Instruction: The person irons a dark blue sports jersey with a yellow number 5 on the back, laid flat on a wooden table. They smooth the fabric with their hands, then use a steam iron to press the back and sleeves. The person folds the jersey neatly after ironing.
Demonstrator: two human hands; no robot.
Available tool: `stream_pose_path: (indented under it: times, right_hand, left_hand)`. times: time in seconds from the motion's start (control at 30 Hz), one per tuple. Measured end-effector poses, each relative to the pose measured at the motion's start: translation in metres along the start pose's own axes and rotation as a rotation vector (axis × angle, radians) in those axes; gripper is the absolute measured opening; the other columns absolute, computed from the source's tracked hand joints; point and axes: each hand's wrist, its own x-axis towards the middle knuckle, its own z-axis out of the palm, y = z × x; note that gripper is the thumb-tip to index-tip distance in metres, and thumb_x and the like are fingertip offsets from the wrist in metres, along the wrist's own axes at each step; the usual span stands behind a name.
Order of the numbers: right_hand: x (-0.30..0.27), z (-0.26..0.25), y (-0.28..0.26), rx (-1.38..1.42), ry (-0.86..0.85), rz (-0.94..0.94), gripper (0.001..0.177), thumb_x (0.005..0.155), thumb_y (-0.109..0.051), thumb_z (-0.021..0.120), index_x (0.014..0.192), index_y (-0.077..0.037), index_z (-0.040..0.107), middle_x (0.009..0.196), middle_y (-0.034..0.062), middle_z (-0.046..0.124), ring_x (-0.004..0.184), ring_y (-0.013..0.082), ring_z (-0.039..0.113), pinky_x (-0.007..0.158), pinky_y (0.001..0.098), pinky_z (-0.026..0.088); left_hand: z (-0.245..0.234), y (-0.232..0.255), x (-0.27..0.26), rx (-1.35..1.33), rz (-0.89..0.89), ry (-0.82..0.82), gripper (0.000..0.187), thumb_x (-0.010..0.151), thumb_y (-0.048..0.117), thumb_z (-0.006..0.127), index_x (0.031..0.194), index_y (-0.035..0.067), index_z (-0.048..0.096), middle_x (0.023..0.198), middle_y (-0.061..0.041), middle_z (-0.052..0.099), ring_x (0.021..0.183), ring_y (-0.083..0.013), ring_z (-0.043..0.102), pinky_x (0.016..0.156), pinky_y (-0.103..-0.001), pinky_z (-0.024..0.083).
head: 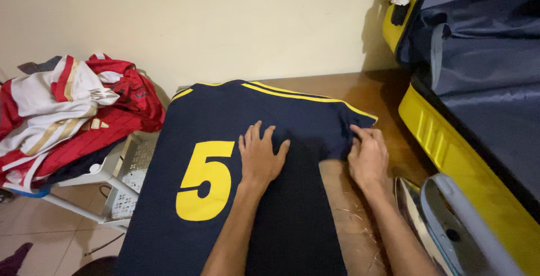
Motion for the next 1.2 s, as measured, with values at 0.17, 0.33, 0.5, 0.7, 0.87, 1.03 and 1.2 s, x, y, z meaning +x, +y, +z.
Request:
stream_pose_path:
  times: [0.17, 0.33, 0.5, 0.7, 0.87, 1.03, 1.2]
  right_hand:
    - [-0.019, 0.004, -0.040, 0.113, -0.099, -0.177, 0.041, 0.094, -0.003, 0.060, 0.134, -0.009, 0.063, 0.126, 0.0174, 0.056, 0.109, 0.0364, 0.063, 0.093, 0.0433, 0.052]
    - [-0.039, 0.014, -0.067, 0.222, -0.329, -0.440, 0.054, 0.088, -0.003, 0.064, 0.140, -0.006, 0.055, 0.135, 0.0160, 0.053, 0.120, 0.0386, 0.058, 0.098, 0.0443, 0.049]
    - [-0.046, 0.017, -0.072, 0.124, -0.514, -0.555, 0.047, 0.088, -0.008, 0.068, 0.134, -0.004, 0.059, 0.146, 0.0166, 0.051, 0.134, 0.0403, 0.046, 0.114, 0.0523, 0.030]
    - [-0.049, 0.016, -0.067, 0.272, -0.404, -0.581, 0.032, 0.086, -0.009, 0.069, 0.117, -0.003, 0.070, 0.127, 0.0175, 0.068, 0.132, 0.0383, 0.055, 0.115, 0.0477, 0.037]
    - [-0.048, 0.017, -0.062, 0.303, -0.131, -0.429, 0.023, 0.086, -0.005, 0.068, 0.108, -0.007, 0.074, 0.112, 0.0146, 0.074, 0.112, 0.0327, 0.069, 0.096, 0.0414, 0.055]
    - [-0.044, 0.021, -0.056, 0.295, 0.002, -0.146, 0.033, 0.088, -0.002, 0.064, 0.120, -0.002, 0.065, 0.108, 0.0170, 0.071, 0.099, 0.0285, 0.070, 0.083, 0.0401, 0.057]
    - [-0.037, 0.025, -0.046, 0.284, -0.023, -0.055, 0.036, 0.092, -0.002, 0.061, 0.127, -0.002, 0.060, 0.108, 0.0144, 0.071, 0.090, 0.0250, 0.071, 0.076, 0.0375, 0.058]
  left_hand:
    - [-0.014, 0.018, 0.004, -0.364, -0.008, 0.148, 0.037, 0.099, 0.036, 0.063, 0.118, 0.006, 0.073, 0.119, -0.017, 0.075, 0.108, -0.0296, 0.069, 0.094, -0.042, 0.054]
    - [-0.015, 0.025, 0.008, -0.848, -0.178, -0.054, 0.044, 0.100, 0.036, 0.059, 0.129, 0.004, 0.068, 0.099, -0.018, 0.078, 0.080, -0.0201, 0.072, 0.069, -0.034, 0.057]
    - [-0.002, 0.018, 0.006, -0.768, -0.118, -0.101, 0.055, 0.089, 0.036, 0.074, 0.132, 0.002, 0.062, 0.103, -0.016, 0.075, 0.086, -0.0169, 0.074, 0.073, -0.031, 0.059]
    - [0.009, 0.008, 0.007, -0.706, -0.124, -0.064, 0.040, 0.082, 0.019, 0.077, 0.118, 0.004, 0.072, 0.091, -0.014, 0.079, 0.073, -0.0156, 0.073, 0.065, -0.030, 0.057]
    - [0.009, 0.001, 0.010, -0.751, -0.306, 0.087, 0.026, 0.088, 0.016, 0.072, 0.112, 0.006, 0.075, 0.090, -0.009, 0.078, 0.075, -0.0121, 0.070, 0.065, -0.030, 0.055]
    - [0.008, -0.020, 0.021, -0.964, -0.522, 0.208, 0.038, 0.102, 0.029, 0.059, 0.120, -0.003, 0.069, 0.110, -0.016, 0.073, 0.100, -0.0188, 0.065, 0.090, -0.035, 0.049]
    - [-0.003, -0.042, 0.030, -1.077, -0.690, 0.250, 0.054, 0.105, 0.040, 0.048, 0.139, -0.001, 0.054, 0.136, -0.012, 0.062, 0.127, -0.0211, 0.056, 0.109, -0.035, 0.040]
